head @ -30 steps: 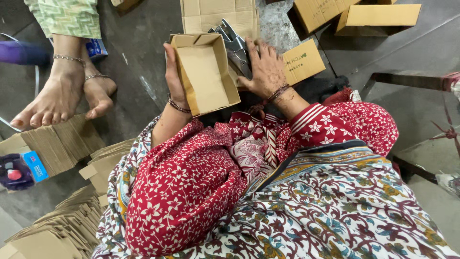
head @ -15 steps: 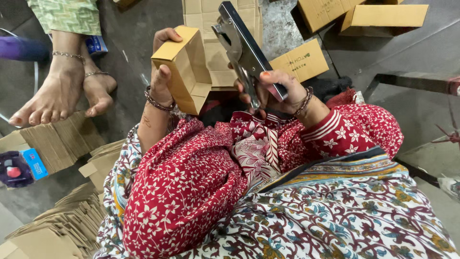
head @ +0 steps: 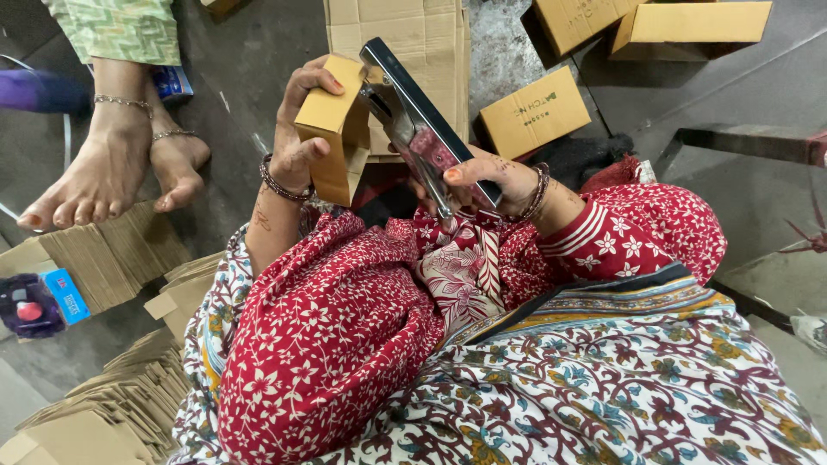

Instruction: The person folds flat cardboard sheets into small rectangular boxes and secures the edges using a handheld stapler. The finished boxes are placed into a larger cardboard container nearby.

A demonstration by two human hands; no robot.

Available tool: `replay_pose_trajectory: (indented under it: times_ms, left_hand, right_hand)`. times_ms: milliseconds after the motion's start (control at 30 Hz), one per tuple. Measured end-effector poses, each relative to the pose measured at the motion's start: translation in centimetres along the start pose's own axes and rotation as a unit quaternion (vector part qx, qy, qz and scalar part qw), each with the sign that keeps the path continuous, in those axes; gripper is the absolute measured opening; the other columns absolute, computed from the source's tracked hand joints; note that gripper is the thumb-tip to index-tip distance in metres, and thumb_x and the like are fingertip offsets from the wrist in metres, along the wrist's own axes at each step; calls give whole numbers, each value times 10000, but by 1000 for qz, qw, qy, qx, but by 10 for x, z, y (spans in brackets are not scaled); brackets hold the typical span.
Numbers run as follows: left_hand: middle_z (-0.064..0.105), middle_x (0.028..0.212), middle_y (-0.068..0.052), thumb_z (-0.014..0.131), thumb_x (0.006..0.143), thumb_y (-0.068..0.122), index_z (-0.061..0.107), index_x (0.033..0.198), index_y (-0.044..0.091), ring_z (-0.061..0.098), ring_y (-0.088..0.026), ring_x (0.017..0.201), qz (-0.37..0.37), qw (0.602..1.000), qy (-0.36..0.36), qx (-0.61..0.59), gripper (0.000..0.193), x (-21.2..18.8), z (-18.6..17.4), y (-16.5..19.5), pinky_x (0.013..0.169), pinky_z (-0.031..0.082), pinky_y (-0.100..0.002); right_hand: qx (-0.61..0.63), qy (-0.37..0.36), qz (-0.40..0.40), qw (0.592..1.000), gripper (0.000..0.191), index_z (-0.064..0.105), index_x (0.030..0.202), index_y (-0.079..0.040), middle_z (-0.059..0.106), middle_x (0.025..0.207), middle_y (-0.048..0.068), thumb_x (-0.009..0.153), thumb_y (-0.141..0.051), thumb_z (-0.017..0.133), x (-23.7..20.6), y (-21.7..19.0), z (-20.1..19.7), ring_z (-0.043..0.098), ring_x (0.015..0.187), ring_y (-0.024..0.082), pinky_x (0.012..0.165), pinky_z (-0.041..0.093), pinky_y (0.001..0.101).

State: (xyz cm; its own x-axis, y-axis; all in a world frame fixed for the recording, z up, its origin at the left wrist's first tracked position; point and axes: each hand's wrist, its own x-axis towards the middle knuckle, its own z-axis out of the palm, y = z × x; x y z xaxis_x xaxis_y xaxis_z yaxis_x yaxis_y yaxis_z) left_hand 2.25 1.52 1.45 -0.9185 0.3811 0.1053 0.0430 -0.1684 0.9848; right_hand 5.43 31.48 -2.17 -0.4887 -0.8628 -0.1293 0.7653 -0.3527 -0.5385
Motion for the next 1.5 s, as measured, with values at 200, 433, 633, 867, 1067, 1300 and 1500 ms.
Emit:
replay_pose_trajectory:
  times_ms: [200,433,633,867,1067,1300,1500]
  left_hand:
    - [454,1470,-121,853,816,555,585,1310,110,476,-234,1381,0,998,-24,58,718,-2,-5,-6,1167,407,-359]
    - [444,1498,-114,900,763,538,618,1258,115,494,-243,1338,-20,994,-69,80,709,0,-14,-1,1143,448,-376]
    - [488,1457,-83,891,747,557,621,1252,108,498,-219,1320,-14,989,-100,112,728,4,-16,3,1152,423,-372]
    - [481,1413,-58,862,817,569,583,1296,129,501,-201,1297,-92,989,-89,79,707,-1,-20,2,1130,435,-344]
    - [466,1366,-53,836,832,550,576,1320,111,470,-200,1323,-91,986,-113,85,706,0,-24,1,1180,375,-326]
    - [458,1477,-89,831,822,554,601,1281,108,465,-222,1347,-74,983,-137,99,681,4,-23,8,1186,365,-352]
    - [472,1500,-103,836,818,559,618,1274,117,477,-241,1365,-74,983,-136,99,671,0,-28,-3,1198,381,-373]
  right_hand:
    - [-11,28,-1,1000,642,509,1364,18,665,1104,117,807,-258,668,1,6,0,672,940,178,810,553,278]
    - [-28,52,5,998,512,547,1218,20,600,845,69,733,-114,637,14,37,4,585,669,153,603,495,296]
    - [43,103,43,993,331,528,1137,48,483,725,61,844,-65,631,14,59,14,462,553,138,492,398,297]
    - [-50,-29,42,997,704,482,1401,-23,671,1267,107,708,-59,599,12,29,14,682,1144,188,997,545,334]
    - [-80,-54,64,993,722,501,1425,-9,676,1207,113,712,-21,620,8,34,14,676,1043,200,922,550,340]
    - [-177,36,47,982,348,640,1175,1,690,954,62,845,-78,716,11,66,13,667,804,140,713,559,291]
    - [-167,85,76,979,261,650,1080,45,641,778,87,923,-144,738,16,81,25,604,634,158,557,486,309]
